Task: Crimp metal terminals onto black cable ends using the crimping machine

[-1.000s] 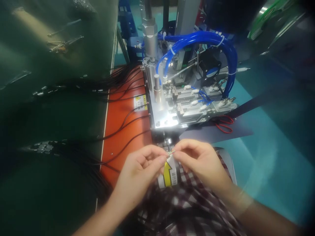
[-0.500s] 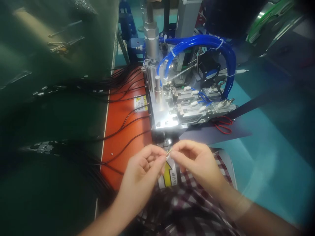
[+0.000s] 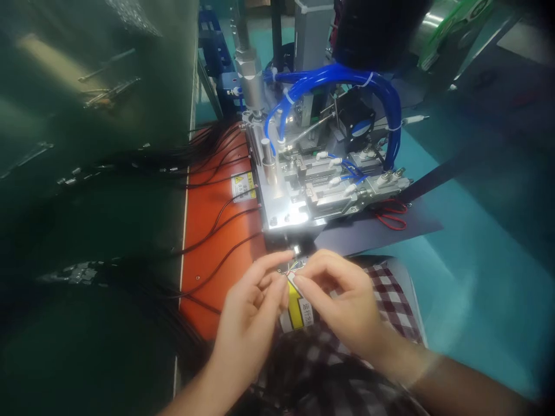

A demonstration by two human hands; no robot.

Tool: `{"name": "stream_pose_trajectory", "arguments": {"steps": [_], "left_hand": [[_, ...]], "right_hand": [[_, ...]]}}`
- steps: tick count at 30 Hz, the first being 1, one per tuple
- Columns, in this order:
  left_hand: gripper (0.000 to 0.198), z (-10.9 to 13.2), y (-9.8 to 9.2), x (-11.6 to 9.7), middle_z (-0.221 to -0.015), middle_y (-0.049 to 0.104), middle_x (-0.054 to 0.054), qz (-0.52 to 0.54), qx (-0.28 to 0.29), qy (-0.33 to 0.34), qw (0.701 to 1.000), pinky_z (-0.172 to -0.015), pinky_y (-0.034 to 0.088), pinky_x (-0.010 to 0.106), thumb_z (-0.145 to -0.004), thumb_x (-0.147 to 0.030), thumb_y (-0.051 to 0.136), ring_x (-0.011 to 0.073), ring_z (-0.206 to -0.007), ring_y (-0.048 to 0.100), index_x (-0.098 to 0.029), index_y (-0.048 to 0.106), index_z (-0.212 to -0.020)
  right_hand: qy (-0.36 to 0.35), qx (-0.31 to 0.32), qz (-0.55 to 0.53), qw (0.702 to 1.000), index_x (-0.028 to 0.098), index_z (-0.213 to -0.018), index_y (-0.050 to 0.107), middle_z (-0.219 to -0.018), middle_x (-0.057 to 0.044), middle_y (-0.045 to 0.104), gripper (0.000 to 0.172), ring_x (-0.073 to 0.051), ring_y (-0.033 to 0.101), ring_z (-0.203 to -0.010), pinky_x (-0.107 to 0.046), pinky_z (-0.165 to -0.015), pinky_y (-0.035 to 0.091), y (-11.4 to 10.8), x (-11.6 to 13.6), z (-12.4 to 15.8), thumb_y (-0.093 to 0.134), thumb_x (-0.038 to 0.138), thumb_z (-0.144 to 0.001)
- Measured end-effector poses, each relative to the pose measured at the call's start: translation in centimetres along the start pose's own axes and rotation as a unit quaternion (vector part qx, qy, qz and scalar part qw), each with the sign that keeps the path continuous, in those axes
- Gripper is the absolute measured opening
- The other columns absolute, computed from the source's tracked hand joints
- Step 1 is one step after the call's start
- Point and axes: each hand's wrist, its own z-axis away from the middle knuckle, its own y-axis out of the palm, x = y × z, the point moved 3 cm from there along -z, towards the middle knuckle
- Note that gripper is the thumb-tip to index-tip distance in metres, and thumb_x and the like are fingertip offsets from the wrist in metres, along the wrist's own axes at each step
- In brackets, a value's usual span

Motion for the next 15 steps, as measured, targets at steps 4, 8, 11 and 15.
{"name": "stream_pose_trajectory", "arguments": {"steps": [4, 8, 11, 15], "left_hand": [[0.027, 0.25, 0.32, 0.11, -0.065, 0.053, -0.003, 0.021, -0.011, 0.001, 1.000, -0.051, 0.041, 0.017, -0.090, -0.034, 0.057, 0.0090, -0.057, 0.048, -0.021, 0.057, -0.114], [0.027, 0.32, 0.32, -0.03, -0.064, 0.052, -0.004, 0.002, -0.041, 0.022, 0.999, -0.050, 0.040, 0.016, -0.089, -0.034, 0.058, 0.0080, -0.054, 0.047, -0.021, 0.055, -0.112], [0.032, 0.06, 0.31, -0.09, -0.060, 0.049, -0.006, 0.010, -0.020, -0.007, 1.000, -0.046, 0.036, 0.015, -0.087, -0.037, 0.061, 0.0067, -0.050, 0.042, -0.022, 0.053, -0.114], [0.025, -0.34, 0.18, -0.05, -0.059, 0.049, -0.006, 0.019, -0.005, -0.044, 0.999, -0.044, 0.032, 0.013, -0.080, -0.038, 0.070, 0.0036, -0.047, 0.037, -0.017, 0.062, -0.091]], "right_hand": [[-0.032, 0.000, 0.004, 0.999, 0.017, -0.068, 0.060, -0.067, 0.001, 0.057, 0.016, -0.011, 0.052, -0.059, -0.024, -0.053, 0.041, -0.20, 0.07, -0.16, 0.063, 0.010, -0.082], [-0.056, 0.010, 0.005, 0.998, 0.017, -0.065, 0.056, -0.064, 0.002, 0.053, 0.020, -0.010, 0.048, -0.059, -0.024, -0.054, 0.039, -0.24, -0.04, -0.18, 0.061, 0.006, -0.080], [-0.050, 0.013, 0.011, 0.999, 0.017, -0.065, 0.057, -0.064, 0.001, 0.054, 0.019, -0.011, 0.049, -0.059, -0.024, -0.055, 0.040, -0.44, -0.17, -0.09, 0.061, 0.006, -0.081], [-0.076, 0.022, 0.029, 0.996, 0.016, -0.068, 0.060, -0.065, 0.000, 0.055, 0.016, -0.011, 0.049, -0.058, -0.025, -0.053, 0.040, -0.76, 0.04, -0.13, 0.061, 0.009, -0.083]]}}
